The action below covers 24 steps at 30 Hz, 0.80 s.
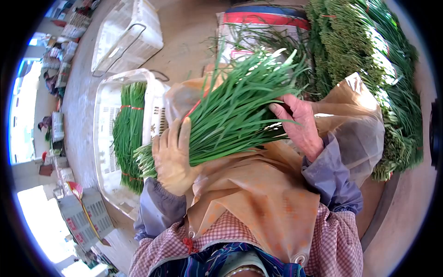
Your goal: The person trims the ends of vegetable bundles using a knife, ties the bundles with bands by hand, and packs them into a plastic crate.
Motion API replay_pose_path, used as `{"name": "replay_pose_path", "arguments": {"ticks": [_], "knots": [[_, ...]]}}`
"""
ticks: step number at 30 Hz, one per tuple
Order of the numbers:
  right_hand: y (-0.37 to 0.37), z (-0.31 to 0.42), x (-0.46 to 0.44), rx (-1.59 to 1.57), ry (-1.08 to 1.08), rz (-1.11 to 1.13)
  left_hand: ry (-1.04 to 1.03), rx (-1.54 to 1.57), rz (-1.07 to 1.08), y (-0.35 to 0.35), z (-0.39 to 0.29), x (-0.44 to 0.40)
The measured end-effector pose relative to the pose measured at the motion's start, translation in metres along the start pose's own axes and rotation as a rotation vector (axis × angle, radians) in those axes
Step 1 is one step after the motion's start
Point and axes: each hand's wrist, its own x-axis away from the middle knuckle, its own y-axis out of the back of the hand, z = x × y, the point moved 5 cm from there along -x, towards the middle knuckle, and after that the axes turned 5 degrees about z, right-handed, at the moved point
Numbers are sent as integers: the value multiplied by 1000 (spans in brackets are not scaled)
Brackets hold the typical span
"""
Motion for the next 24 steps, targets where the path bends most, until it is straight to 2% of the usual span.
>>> {"name": "replay_pose_path", "arguments": {"ticks": [3, 5, 7, 10, 12, 13, 14, 16, 17, 19, 21, 22, 24], "knots": [[5, -1, -2, 312, 197, -93, 23, -20, 15, -3, 1, 2], [41, -14, -12, 132, -86, -204, 34, -12, 24, -2, 2, 3], [74, -16, -13, 110, -211, -378, 33, -13, 22, -1, 1, 3], [60, 72, -14, 833, 440, -511, 19, -21, 36, -2, 2, 1], [27, 101, -8, 583, 705, -235, 14, -19, 87, 1, 2, -2], [2, 104, -3, 383, 798, 24, 4, -25, 79, 2, 2, -4], [-28, 109, -1, 424, 834, 196, -3, -31, 69, 3, 2, -5], [-77, 101, -3, 511, 647, 426, 2, -94, 47, 5, -2, -1], [-91, 88, -2, 499, 645, 407, -16, -90, 42, 6, -5, 4], [-109, 68, -3, 474, 640, 381, -122, -76, -115, 18, -20, 21], [-109, 58, -2, 429, 612, 404, -515, 345, -291, 36, -30, 49], [-111, 53, -1, 402, 598, 406, -652, 578, -315, 39, -32, 65], [-109, 47, 1, 339, 565, 397, -565, 918, 0, 18, -22, 83]]}}
